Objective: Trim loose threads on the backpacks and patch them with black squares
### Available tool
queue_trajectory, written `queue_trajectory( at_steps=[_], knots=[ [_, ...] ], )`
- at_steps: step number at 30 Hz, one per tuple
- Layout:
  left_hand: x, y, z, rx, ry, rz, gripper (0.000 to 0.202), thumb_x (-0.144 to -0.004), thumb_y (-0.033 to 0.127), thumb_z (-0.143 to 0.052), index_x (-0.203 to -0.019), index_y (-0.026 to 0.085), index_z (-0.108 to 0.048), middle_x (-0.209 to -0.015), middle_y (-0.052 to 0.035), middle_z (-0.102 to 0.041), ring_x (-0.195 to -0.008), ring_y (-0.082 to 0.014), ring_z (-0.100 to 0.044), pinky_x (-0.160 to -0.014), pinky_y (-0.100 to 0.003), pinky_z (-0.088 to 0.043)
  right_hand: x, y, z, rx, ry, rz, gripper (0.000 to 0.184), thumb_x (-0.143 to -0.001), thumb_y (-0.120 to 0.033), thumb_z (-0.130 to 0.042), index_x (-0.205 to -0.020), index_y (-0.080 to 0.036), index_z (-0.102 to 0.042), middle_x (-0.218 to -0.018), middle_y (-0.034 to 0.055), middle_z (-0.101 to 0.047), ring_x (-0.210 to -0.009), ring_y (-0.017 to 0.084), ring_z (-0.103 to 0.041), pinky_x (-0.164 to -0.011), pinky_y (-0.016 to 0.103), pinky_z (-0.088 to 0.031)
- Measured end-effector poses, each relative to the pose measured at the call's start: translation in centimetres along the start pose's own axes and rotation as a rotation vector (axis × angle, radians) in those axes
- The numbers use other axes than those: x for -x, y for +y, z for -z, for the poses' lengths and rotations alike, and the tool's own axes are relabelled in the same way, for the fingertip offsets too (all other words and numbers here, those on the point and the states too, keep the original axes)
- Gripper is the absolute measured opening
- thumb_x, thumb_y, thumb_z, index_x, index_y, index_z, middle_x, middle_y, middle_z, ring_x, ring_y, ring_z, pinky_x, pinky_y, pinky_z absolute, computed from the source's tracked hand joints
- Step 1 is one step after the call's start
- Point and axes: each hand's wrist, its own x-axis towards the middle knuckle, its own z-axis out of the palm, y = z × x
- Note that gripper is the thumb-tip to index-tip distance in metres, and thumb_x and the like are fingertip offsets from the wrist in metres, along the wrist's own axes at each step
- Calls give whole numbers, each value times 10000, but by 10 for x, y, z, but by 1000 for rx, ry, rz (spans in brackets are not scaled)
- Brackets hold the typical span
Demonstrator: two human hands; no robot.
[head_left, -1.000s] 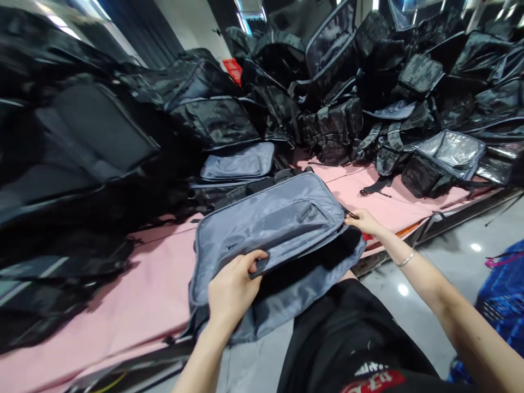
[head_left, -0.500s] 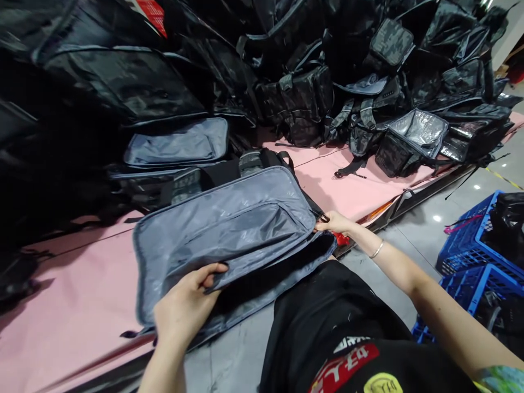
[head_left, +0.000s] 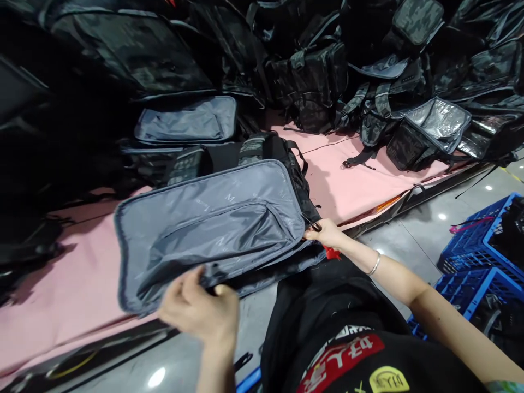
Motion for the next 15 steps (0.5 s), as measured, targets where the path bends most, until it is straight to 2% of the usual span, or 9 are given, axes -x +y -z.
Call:
queue_trajectory(
  at_steps=[1, 2, 4, 6, 7, 10, 13, 15],
  knots=[
    [17, 12, -6, 40, 60, 32, 450, -728, 232, -493, -1159, 110, -450, -1189, -229, -441, -1191, -362, -360, -921, -515, -309, 3, 3, -5, -7, 1, -9, 104, -565, -216, -666, -589, -130, -613, -541, -44, -562, -535, 83, -486, -566, 201, -370],
    [33, 24, -14, 157, 9, 29, 381, -741, 256, -504, -1101, 132, -494, -1126, -196, -506, -1142, -325, -428, -924, -478, -333, 6, 7, -10, -15, -3, -17, 107, -565, -219, -668, -595, -131, -616, -544, -43, -564, -534, 85, -489, -564, 202, -372],
    [60, 50, -34, 496, -222, 105, 262, -767, 309, -512, -989, 181, -563, -1000, -116, -586, -941, -240, -565, -865, -393, -411, 11, 12, -19, -21, -16, -34, 115, -568, -225, -671, -606, -130, -621, -556, -36, -574, -537, 88, -497, -564, 203, -378],
    [77, 70, -54, 859, -417, 342, 250, -745, 356, -560, -914, 177, -604, -844, -63, -617, -697, -172, -592, -726, -333, -467, 16, 14, -26, -18, -22, -46, 118, -575, -227, -672, -616, -128, -622, -577, -28, -587, -547, 89, -507, -573, 204, -392],
    [81, 77, -62, 1023, -478, 478, 263, -717, 366, -599, -883, 163, -622, -789, -50, -618, -619, -143, -572, -660, -306, -472, 19, 15, -29, -16, -21, -53, 116, -580, -225, -671, -622, -128, -623, -587, -25, -594, -553, 88, -511, -578, 202, -397],
    [82, 86, -77, 1402, -513, 815, 315, -596, 339, -732, -815, 124, -658, -714, -33, -626, -513, -80, -510, -532, -233, -445, 24, 13, -35, 9, 5, -89, 99, -595, -215, -665, -630, -134, -620, -581, -34, -591, -524, 75, -498, -534, 187, -390],
    [76, 87, -76, 1577, -489, 995, 313, -520, 256, -796, -765, 103, -674, -669, -33, -637, -484, -54, -495, -476, -187, -423, 28, 10, -36, 19, 20, -105, 72, -610, -194, -650, -608, -142, -600, -530, -54, -560, -463, 63, -471, -475, 174, -368],
    [71, 89, -71, 1621, -497, 1083, 247, -539, 190, -789, -736, 92, -675, -652, -41, -639, -474, -50, -503, -458, -170, -423, 29, 9, -37, 9, 10, -97, 76, -622, -187, -642, -591, -145, -588, -499, -57, -545, -438, 61, -470, -461, 171, -370]
  ],
)
